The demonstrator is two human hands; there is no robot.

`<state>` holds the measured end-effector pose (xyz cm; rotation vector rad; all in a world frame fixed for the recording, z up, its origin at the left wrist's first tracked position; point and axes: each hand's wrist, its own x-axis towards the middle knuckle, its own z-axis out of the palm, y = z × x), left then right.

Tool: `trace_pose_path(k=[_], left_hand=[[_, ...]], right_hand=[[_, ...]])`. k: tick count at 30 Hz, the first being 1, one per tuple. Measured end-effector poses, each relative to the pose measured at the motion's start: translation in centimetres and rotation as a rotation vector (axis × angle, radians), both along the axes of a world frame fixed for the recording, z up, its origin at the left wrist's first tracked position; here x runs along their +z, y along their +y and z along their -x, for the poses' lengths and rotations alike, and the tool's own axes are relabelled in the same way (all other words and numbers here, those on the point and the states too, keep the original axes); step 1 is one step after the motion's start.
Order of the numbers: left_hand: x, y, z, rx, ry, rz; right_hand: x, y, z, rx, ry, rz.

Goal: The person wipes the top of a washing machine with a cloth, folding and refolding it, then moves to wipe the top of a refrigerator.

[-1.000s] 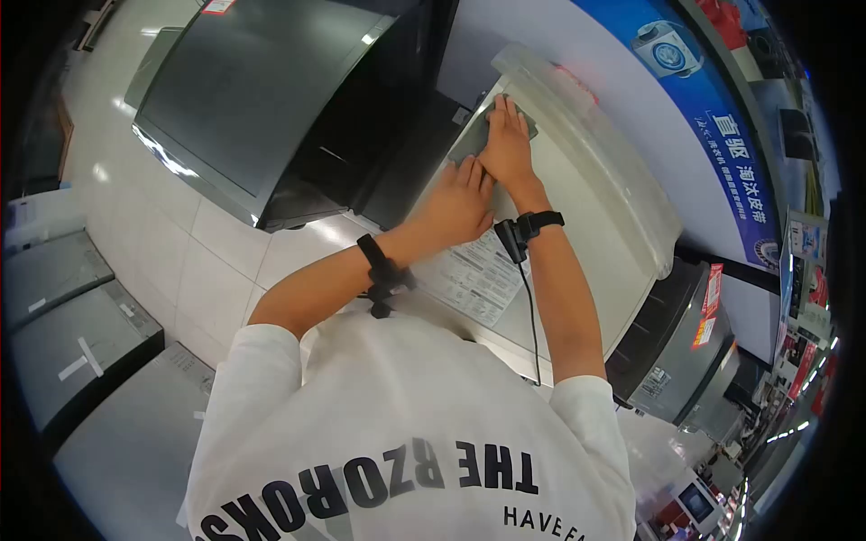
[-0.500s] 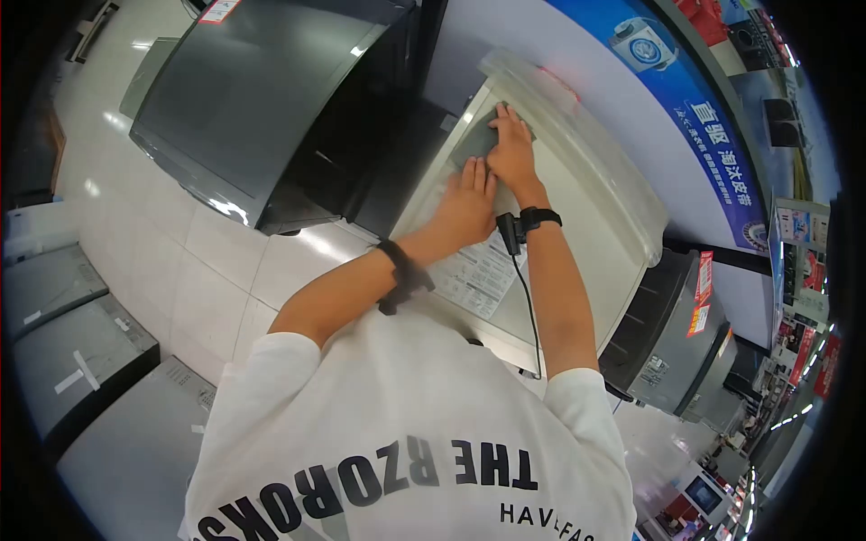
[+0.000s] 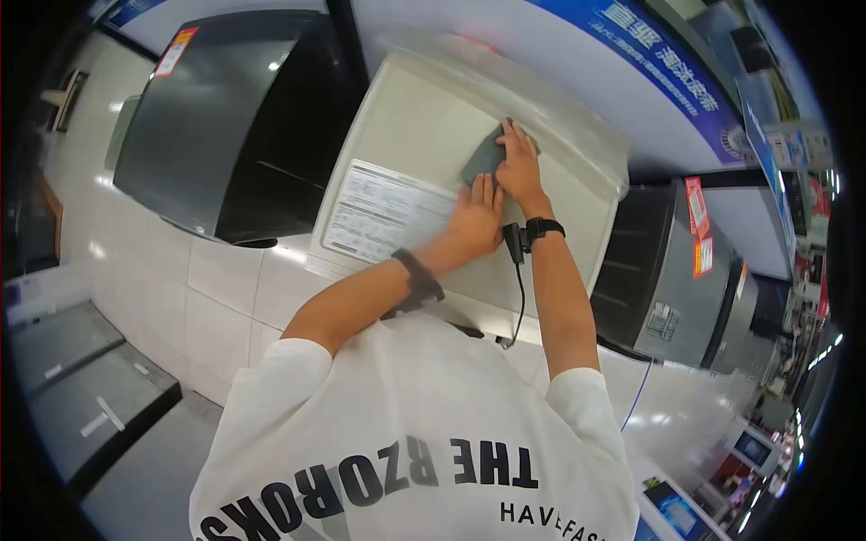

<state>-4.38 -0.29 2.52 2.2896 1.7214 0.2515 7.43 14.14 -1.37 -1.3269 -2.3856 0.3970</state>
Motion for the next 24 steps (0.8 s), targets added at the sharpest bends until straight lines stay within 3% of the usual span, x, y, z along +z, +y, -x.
trace_pose_path(k=[14,24], left_hand=[[-1.7,-2.0,-17.4,-0.249,0.063,-0.141],[-0.8,-2.7,-17.7,-0.288,0.076,-0.172]], right_hand=[[0.0,-4.9,-20.2,-0.146,0.036,-0.129],[0.3,-5.9,-20.8,-0.256,-0.044,-0.071]])
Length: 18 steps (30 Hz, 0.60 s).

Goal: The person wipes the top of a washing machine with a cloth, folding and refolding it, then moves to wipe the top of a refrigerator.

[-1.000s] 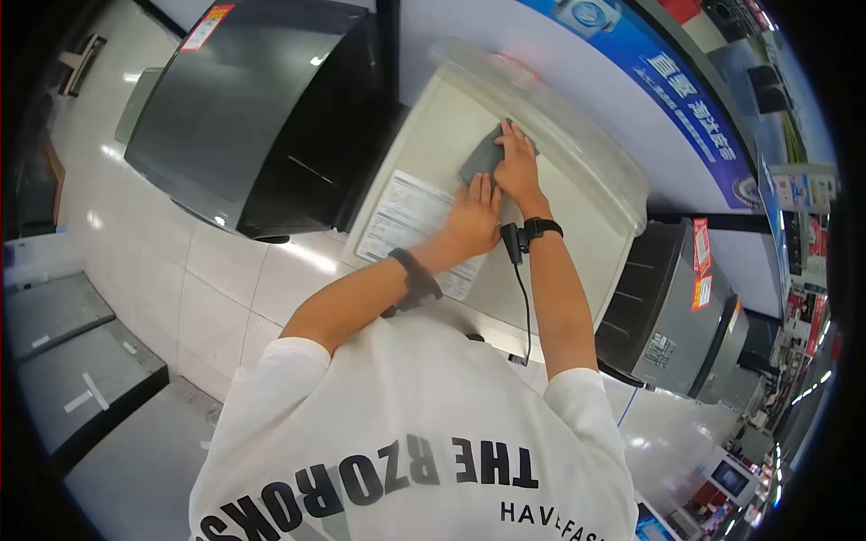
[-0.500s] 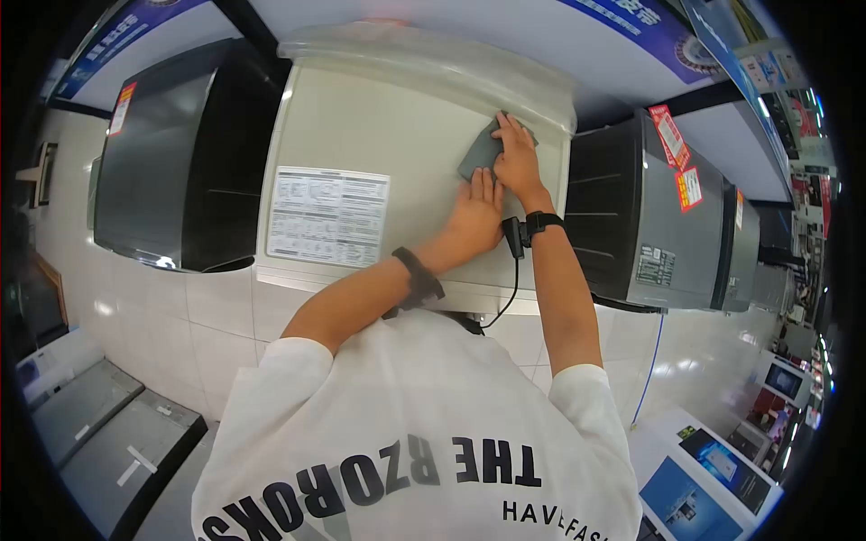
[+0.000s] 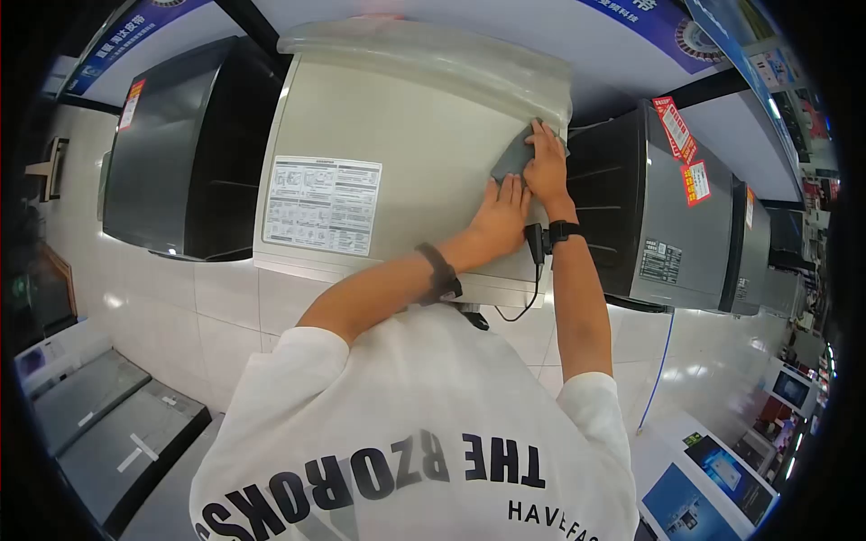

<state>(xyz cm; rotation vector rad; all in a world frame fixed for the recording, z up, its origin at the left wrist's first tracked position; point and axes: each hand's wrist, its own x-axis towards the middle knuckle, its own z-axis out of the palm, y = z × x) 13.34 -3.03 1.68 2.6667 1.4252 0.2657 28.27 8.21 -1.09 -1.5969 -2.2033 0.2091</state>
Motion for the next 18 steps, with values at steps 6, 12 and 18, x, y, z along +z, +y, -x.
trace_pose_path(k=[6,12,18], left_hand=[[0.2,0.0,2.8,0.009,0.030,0.039],[0.5,0.0,9.1,0.087,0.032,0.084],[1.0,0.6,17.6,0.193,0.022,0.125]], right_hand=[[-1.0,0.3,2.9,-0.033,-0.018,-0.018],[-1.2,1.1,10.1,0.051,0.042,-0.086],[-1.0,3.1,20.3,0.164,0.044,-0.039]])
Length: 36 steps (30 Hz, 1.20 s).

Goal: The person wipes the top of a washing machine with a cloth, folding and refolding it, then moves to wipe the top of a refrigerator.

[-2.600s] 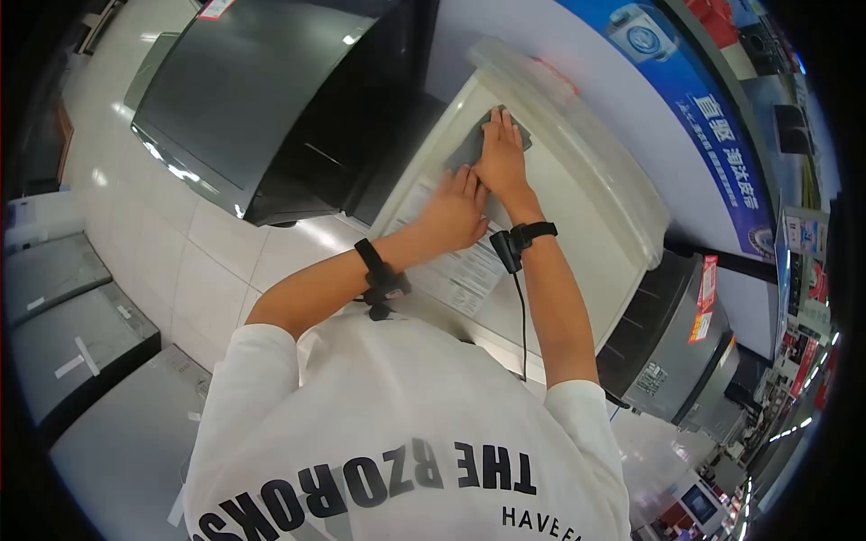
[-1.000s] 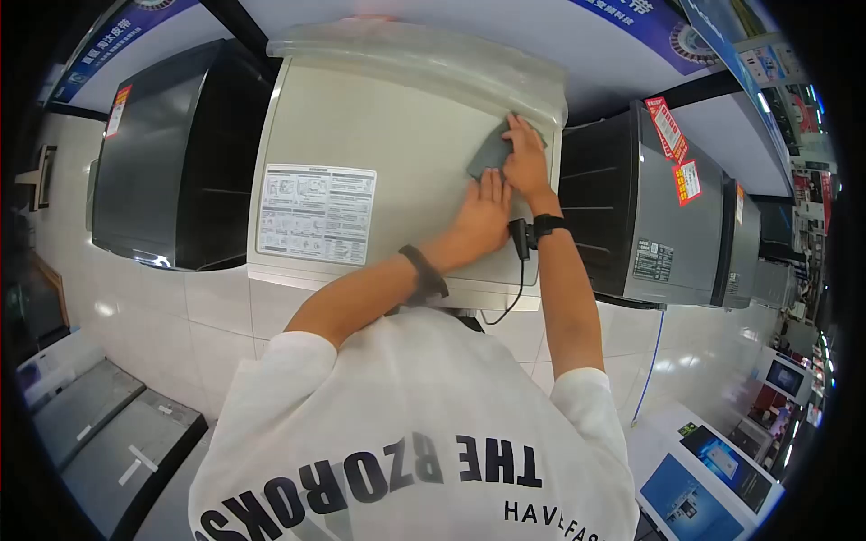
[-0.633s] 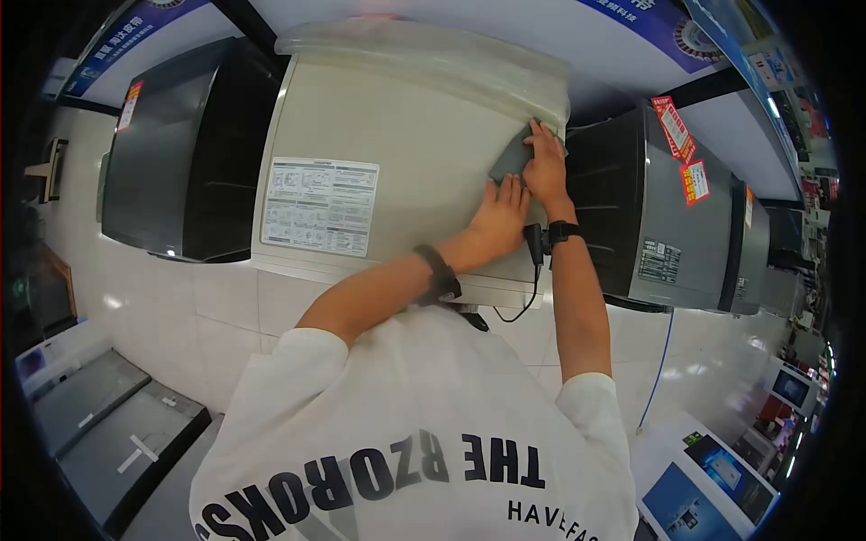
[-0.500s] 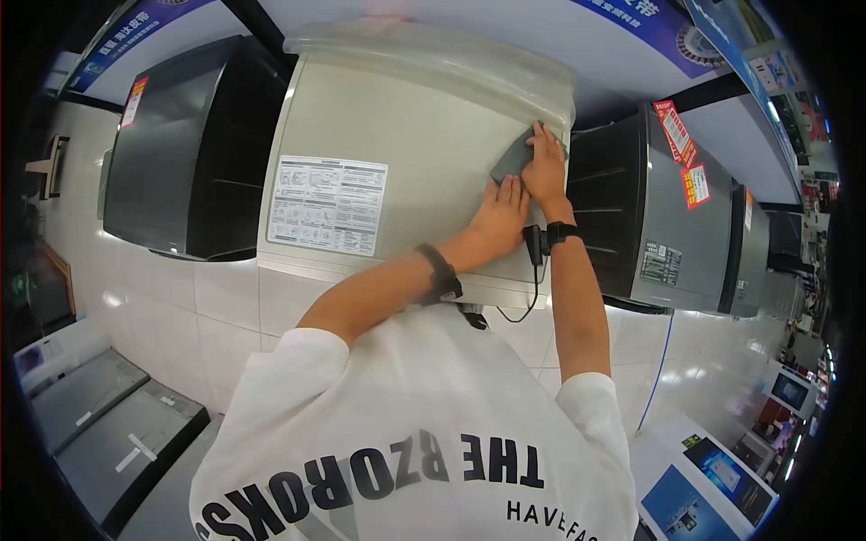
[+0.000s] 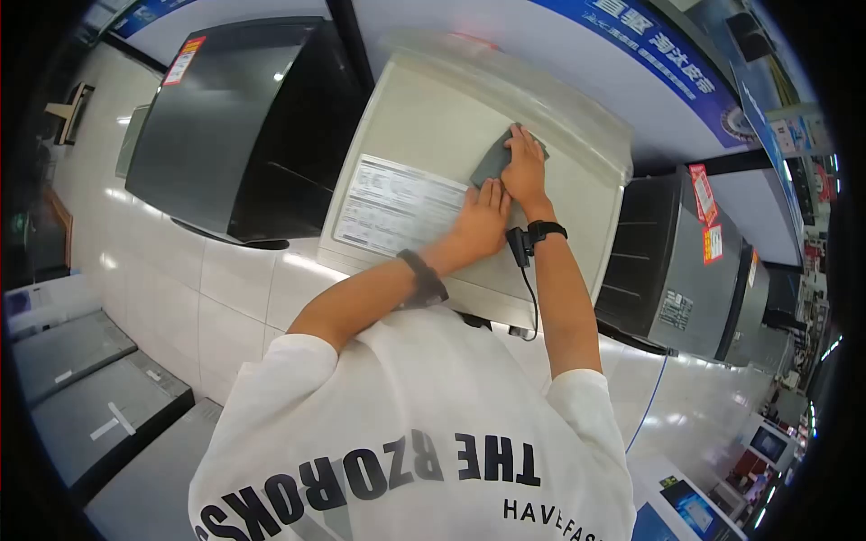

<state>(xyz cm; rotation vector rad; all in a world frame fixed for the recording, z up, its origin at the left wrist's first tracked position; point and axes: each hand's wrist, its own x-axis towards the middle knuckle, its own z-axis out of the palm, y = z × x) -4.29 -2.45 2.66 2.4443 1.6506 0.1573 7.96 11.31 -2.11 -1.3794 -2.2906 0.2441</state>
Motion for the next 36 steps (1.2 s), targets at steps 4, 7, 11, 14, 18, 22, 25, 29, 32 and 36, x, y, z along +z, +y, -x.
trace_pose_path(k=[4,7,11,14,18,22,25,29,32,36], left_hand=[[-0.4,0.0,5.8,0.083,-0.016,-0.007],[-0.6,-0.1,9.6,0.155,-0.042,-0.018],[-0.7,0.1,14.0,0.262,-0.053,-0.066],[-1.4,0.1,16.6,0.320,-0.056,-0.100],[-0.8,-0.4,18.4,0.309,-0.014,-0.130],[-0.8,-0.4,17.7,0.334,-0.007,-0.112],[-0.6,-0.5,17.3,0.331,0.002,-0.089],[-0.9,-0.7,16.3,0.311,0.006,-0.103],[-0.6,-0.9,14.7,0.308,0.003,-0.114],[-0.7,-1.2,11.0,0.264,-0.035,-0.114]], right_hand=[[0.1,0.7,6.9,0.070,0.005,0.012],[0.1,1.4,11.9,0.137,0.015,0.012],[1.2,2.0,18.1,0.242,0.001,0.029],[0.7,2.8,21.6,0.311,0.017,-0.001],[0.2,2.9,23.3,0.323,0.029,-0.011],[0.7,2.8,23.1,0.312,0.030,0.015],[0.3,2.9,22.4,0.320,0.035,0.011],[0.1,2.7,21.2,0.329,0.056,-0.004],[-0.2,2.6,19.3,0.331,0.052,-0.013],[-0.3,2.0,15.1,0.295,0.087,0.004]])
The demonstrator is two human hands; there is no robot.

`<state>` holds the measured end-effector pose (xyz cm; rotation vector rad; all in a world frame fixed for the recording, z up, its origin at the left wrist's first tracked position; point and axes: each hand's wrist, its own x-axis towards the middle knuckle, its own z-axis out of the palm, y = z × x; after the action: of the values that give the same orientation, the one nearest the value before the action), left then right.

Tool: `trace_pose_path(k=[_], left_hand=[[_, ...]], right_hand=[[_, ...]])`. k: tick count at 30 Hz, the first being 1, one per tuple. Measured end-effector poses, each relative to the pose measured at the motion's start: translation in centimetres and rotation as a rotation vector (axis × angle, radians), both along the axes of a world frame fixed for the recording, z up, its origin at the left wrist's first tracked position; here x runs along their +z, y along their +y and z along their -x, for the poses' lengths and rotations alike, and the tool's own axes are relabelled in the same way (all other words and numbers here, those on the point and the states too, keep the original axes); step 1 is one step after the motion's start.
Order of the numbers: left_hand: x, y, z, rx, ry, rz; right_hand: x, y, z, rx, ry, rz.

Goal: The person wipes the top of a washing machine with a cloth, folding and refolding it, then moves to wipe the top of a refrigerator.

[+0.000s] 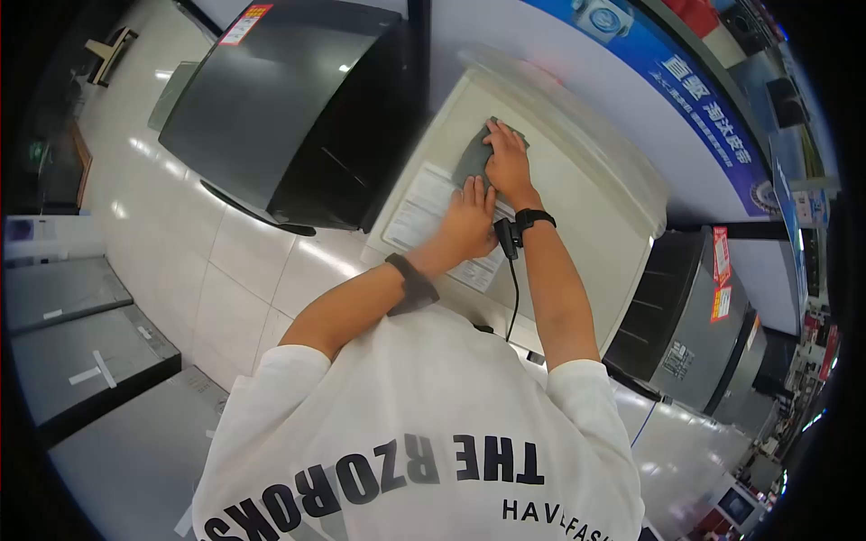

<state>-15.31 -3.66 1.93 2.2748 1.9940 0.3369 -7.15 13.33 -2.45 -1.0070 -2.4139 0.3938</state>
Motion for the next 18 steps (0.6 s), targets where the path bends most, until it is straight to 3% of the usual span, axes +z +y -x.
trace_pose_path(k=[10,18], left_hand=[[0.5,-0.7,-11.6,-0.201,0.022,0.161],[0.3,-1.5,-21.3,-0.370,0.013,0.147]], right_hand=[[0.4,-2.8,-14.6,-0.166,0.025,-0.032],[0.7,-5.6,-27.1,-0.332,0.015,-0.017]])
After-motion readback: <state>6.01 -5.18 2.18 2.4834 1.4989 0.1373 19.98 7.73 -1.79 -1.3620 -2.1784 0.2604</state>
